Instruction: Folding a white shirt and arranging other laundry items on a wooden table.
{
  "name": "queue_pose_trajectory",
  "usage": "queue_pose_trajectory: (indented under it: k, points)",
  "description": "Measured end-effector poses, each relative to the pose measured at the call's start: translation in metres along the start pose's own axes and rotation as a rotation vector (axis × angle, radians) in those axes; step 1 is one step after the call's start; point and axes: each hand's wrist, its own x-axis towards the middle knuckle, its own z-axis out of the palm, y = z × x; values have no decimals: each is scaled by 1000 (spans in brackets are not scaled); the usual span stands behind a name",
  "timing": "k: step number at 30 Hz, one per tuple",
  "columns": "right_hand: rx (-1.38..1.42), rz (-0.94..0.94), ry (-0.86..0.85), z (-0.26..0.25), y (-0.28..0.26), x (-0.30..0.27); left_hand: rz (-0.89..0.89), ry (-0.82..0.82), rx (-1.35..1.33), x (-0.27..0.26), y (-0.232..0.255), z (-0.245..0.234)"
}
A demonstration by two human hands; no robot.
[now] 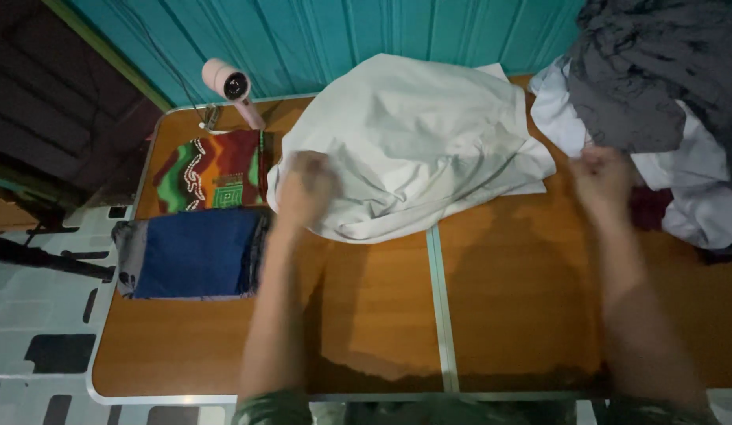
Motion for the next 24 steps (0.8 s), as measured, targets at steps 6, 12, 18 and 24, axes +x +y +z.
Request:
queue_pose_trajectory:
  k: [6,12,18,24]
  points:
    - [-429,-119,-64,26,-90,-26,521,-279,198,-34,42,61]
    - [-80,307,-77,13,-95,-18,269,-546,429,-45,108,40]
    - [1053,412,-319,20,-242,-23,482,-323,19,-39,124,97]
    - [751,90,-286,14,-254,-17,352,-362,-105,-24,81,139]
